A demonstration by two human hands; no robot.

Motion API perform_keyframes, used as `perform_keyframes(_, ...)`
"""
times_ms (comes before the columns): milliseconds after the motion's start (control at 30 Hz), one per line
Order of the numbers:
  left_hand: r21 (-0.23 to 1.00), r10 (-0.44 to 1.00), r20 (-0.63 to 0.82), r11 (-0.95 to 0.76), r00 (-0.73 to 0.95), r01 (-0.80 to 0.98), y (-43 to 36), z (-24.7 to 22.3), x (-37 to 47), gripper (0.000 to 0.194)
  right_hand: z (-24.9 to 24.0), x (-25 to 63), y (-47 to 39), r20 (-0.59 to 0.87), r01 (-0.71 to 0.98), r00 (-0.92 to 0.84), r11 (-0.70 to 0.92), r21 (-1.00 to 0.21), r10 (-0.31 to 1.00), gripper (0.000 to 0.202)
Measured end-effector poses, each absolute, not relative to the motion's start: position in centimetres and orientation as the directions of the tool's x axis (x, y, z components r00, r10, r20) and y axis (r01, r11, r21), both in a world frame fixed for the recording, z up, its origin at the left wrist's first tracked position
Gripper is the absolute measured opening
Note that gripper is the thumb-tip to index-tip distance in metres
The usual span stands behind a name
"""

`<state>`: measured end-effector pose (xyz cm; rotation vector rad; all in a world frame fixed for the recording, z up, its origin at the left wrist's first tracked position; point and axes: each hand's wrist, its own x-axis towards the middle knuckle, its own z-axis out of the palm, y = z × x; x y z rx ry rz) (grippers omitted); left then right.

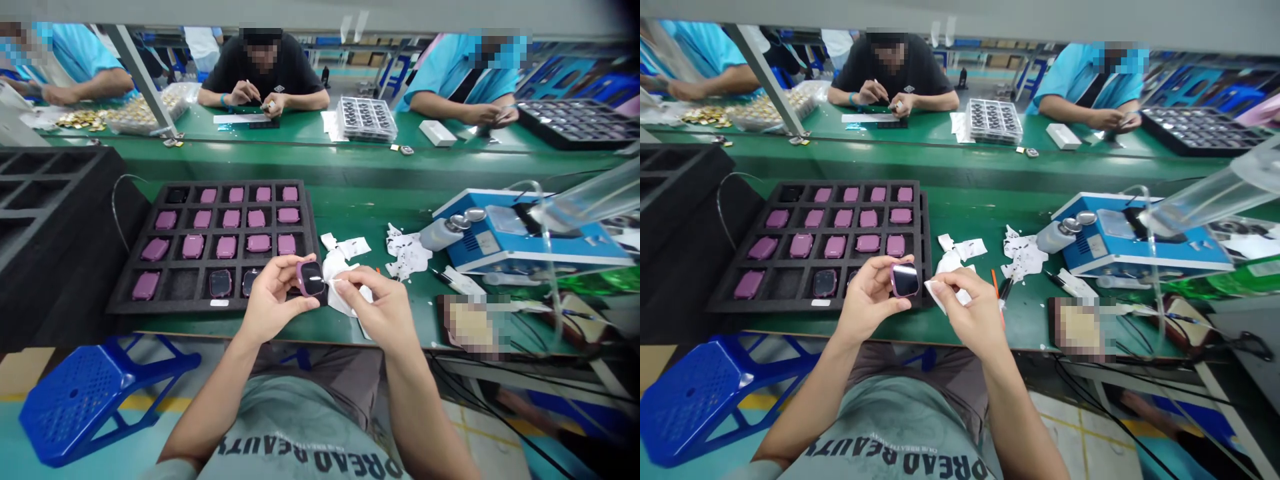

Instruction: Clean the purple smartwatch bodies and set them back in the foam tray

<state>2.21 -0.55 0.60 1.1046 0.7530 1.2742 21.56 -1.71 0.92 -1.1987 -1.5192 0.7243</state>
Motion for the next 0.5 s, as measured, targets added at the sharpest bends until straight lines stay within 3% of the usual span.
perform_keyframes(133, 0.948, 0.981, 0.034, 0.029, 0.191, -0.317, -0.6, 0.9, 2.2, 0.059, 1.3, 22.0, -1.9, 0.490, 0.334, 0.049, 0.448, -0.830, 0.871, 0.010)
perform_keyframes(300, 0.959, 0.972, -0.032, 0.095, 0.232, -0.267, -0.8, 1.0, 2.5, 0.065, 2.3, 21.3, -1.9, 0.673, 0.490, -0.190, 0.663, -0.566, 0.715, 0.019)
perform_keyframes(400, 0.972, 0.963, -0.039, 0.099, 0.266, -0.214, -0.8, 1.2, 2.7, 0.061, 2.7, 20.6, -0.5, 0.697, 0.606, -0.232, 0.661, -0.442, 0.678, 0.019)
perform_keyframes(500, 0.976, 0.964, -0.052, 0.103, 0.259, -0.189, -0.8, 1.3, 2.8, 0.060, 2.4, 20.4, 2.0, 0.678, 0.660, -0.183, 0.600, -0.452, 0.712, 0.018)
